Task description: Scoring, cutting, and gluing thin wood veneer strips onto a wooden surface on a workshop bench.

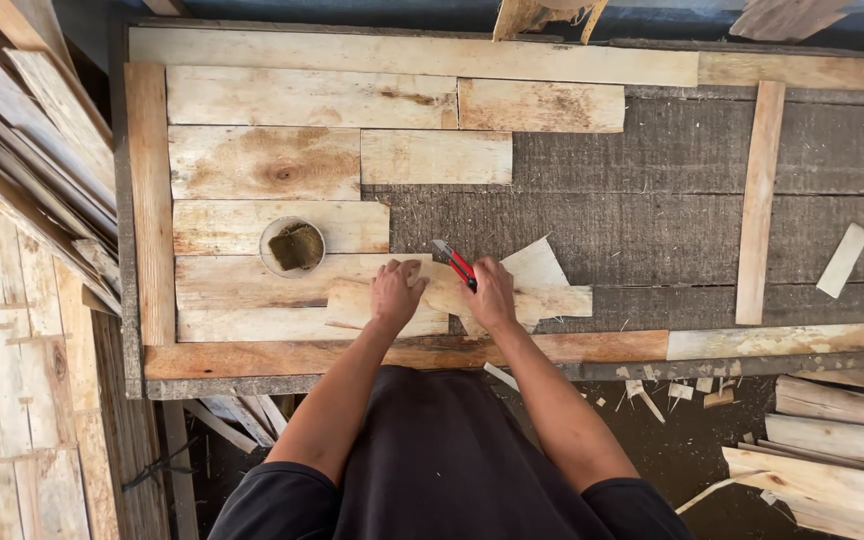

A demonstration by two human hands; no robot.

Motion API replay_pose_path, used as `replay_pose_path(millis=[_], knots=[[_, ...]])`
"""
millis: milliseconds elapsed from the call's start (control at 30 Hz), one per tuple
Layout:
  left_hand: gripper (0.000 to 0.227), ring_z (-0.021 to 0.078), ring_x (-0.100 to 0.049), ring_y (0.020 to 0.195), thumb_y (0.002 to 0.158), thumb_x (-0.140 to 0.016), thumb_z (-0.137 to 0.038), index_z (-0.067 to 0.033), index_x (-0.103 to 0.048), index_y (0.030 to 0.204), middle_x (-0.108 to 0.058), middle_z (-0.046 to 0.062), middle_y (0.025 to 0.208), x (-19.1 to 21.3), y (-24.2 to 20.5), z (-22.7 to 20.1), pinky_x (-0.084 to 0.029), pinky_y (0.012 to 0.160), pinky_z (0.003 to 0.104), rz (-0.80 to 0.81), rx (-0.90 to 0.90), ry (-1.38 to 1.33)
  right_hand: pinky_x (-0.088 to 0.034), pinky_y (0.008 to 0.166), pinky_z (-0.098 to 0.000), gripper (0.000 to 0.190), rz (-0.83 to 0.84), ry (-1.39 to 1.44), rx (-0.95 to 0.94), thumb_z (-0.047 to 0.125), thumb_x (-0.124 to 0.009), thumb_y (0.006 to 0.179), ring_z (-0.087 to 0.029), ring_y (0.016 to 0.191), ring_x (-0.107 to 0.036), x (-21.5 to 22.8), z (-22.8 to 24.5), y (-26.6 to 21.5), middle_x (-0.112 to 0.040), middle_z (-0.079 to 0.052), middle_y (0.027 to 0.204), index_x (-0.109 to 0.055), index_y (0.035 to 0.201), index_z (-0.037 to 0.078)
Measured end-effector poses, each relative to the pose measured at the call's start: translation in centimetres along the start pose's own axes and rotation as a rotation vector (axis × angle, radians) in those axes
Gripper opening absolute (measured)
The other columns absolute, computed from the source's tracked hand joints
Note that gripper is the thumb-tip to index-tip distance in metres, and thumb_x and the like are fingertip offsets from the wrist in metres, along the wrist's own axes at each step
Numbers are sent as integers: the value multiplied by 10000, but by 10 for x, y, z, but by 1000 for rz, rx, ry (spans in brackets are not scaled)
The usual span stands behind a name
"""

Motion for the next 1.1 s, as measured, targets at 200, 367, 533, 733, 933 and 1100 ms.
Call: replay_pose_path(millis=[200, 367, 533, 733, 933, 1100], knots=[[324, 286, -641, 734, 977, -702, -306, 1, -659, 1069, -679, 154, 814, -23, 7, 17, -510, 727, 396, 184, 88, -308, -510, 803, -467, 293, 58, 162, -93, 198, -749, 896, -344, 885, -657, 20, 4, 2, -627, -186, 990, -633, 1085, 6], [261, 147, -611, 665, 954, -686, -243, -6, -638, 1051, -684, 70, 729, -20, 4, 18, -491, 635, 330, 137, 13, -543, -530, 699, -472, 305, 22, 208, -75, 208, -750, 901, -373, 799, -689, 27, 5, 6, -681, -185, 865, -596, 1075, 10], [256, 109, -514, 621, 967, -685, -232, -17, -611, 1086, -617, 49, 669, -37, 7, 38, -423, 581, 306, 136, 112, -572, -536, 630, -495, 338, 63, 98, -211, 239, -737, 940, -374, 718, -699, 28, 8, 12, -669, -178, 788, -551, 1114, 16], [263, 62, -433, 575, 974, -692, -256, -19, -632, 1072, -579, 13, 638, -35, 4, 42, -349, 513, 287, 162, 168, -669, -537, 638, -494, 333, -39, 107, -52, 233, -787, 897, -357, 713, -704, 33, 18, 15, -666, -171, 783, -555, 985, 10], [298, 88, -570, 567, 905, -759, -292, -18, -738, 1019, -720, 52, 705, -8, -3, 31, -466, 541, 304, 175, 220, -470, -561, 654, -487, 363, 63, 90, -100, 243, -772, 897, -360, 732, -719, 23, 13, 18, -687, -183, 809, -562, 1086, 16], [286, 200, -711, 616, 927, -700, -323, -79, -747, 1069, -757, 87, 748, 8, -4, 32, -550, 611, 355, 87, 149, -310, -551, 670, -505, 335, 51, 35, -60, 214, -770, 893, -373, 755, -712, 11, 3, 22, -696, -198, 817, -577, 1082, 17]])
Point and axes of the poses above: each hand's wrist, its own y-axis towards the middle knuckle, its own x-axis out of the back of the hand, z = x × y, the point moved 6 cm from there along y, towards the middle knuckle
